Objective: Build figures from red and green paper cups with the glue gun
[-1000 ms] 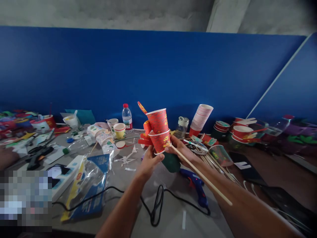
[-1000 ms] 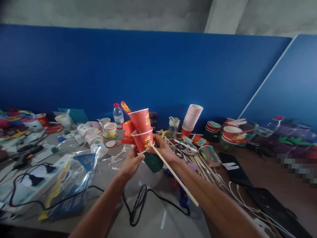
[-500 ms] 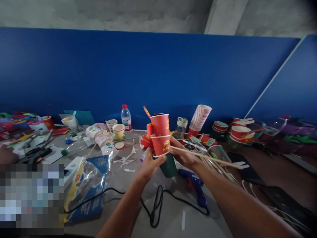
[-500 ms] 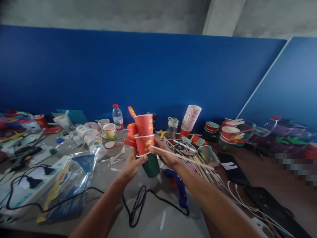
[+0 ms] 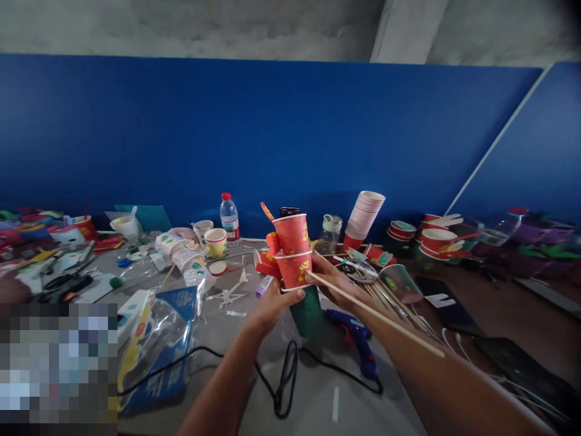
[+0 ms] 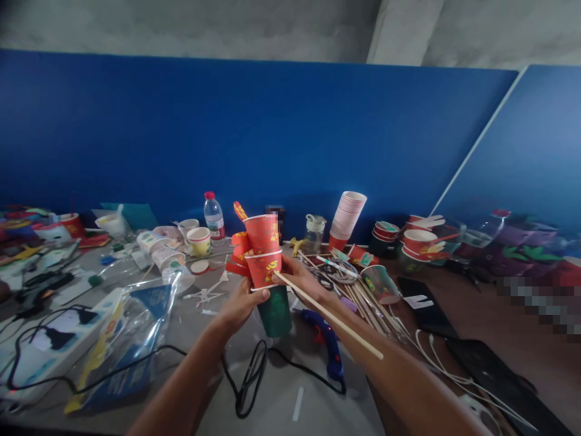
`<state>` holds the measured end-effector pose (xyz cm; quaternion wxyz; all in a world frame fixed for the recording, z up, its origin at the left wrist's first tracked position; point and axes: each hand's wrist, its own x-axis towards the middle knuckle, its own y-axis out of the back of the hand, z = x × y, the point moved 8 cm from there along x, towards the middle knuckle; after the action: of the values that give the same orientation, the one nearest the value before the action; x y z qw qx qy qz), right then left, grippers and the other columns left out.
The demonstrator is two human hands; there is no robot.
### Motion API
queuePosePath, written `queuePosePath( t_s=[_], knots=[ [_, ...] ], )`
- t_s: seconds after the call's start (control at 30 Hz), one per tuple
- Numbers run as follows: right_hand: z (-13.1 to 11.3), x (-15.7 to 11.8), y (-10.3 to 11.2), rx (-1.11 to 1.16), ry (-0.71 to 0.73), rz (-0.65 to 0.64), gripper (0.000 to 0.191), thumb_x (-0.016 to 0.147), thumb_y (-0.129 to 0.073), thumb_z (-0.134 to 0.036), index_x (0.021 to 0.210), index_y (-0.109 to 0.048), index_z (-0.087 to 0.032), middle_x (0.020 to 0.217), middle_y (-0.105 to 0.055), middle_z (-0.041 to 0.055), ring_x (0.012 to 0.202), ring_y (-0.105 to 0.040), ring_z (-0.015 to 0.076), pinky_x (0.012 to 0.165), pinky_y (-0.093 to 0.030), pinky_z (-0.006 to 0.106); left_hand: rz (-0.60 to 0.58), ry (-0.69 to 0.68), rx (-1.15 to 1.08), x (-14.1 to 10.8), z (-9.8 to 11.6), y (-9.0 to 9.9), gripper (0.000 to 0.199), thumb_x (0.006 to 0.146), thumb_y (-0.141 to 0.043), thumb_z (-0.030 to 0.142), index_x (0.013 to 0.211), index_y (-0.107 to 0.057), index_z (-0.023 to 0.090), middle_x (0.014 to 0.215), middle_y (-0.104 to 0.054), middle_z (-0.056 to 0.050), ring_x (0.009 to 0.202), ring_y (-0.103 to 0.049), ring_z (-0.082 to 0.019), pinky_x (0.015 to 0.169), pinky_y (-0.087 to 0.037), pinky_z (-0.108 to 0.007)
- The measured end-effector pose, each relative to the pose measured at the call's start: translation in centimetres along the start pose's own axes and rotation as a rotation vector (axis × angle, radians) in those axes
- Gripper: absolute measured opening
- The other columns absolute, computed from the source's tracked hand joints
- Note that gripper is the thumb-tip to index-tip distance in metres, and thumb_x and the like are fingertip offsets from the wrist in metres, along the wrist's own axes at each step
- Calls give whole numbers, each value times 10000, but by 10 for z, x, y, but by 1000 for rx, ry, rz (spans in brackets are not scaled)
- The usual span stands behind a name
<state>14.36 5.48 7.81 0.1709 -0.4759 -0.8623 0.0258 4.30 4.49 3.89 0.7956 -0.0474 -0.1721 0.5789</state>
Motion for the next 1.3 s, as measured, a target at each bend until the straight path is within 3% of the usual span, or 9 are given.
queuePosePath(
  t_s=[0.3,0.53,0.87,1.1,1.3],
  knots=[
    [4,0,3,-51,-7,36,483,686,-765,-343,1137,-647,-216,1082,-706,63,977,-660,252,949,-461,446,73,84,-120,0,-9,2,637,558,-841,347,1120,-632,129,1133,-676,-145,1044,-619,-303,938,-449,-415],
    [0,-1,-1,-71,-13,62,510,661,-783,-401,1117,-646,-219,1080,-705,58,955,-665,237,965,-462,449,153,51,-118,-3,-9,7,584,603,-823,340,1116,-624,146,1080,-697,-120,996,-645,-279,916,-473,-410],
    [1,-6,0,-112,8,-16,629,678,-783,-357,1253,-563,-231,1178,-665,73,1082,-614,257,1007,-421,454,146,24,-37,-1,-10,6,604,608,-813,366,1130,-616,134,1127,-669,-140,1061,-606,-299,941,-455,-425],
    [-8,-6,-4,-166,-5,43,615,655,-802,-319,1212,-558,-227,1136,-673,65,1022,-638,230,946,-475,416,98,-4,-38,-1,-9,5,571,625,-799,409,1101,-632,140,1134,-667,-133,1055,-604,-294,922,-458,-397],
    [-7,-9,-5,-101,-21,52,711,630,-816,-309,1258,-489,-247,1087,-698,57,1011,-653,235,877,-522,393,17,37,-234,-2,-10,-5,637,555,-814,516,1056,-653,157,1132,-674,-133,1100,-593,-319,947,-455,-422]
  ],
)
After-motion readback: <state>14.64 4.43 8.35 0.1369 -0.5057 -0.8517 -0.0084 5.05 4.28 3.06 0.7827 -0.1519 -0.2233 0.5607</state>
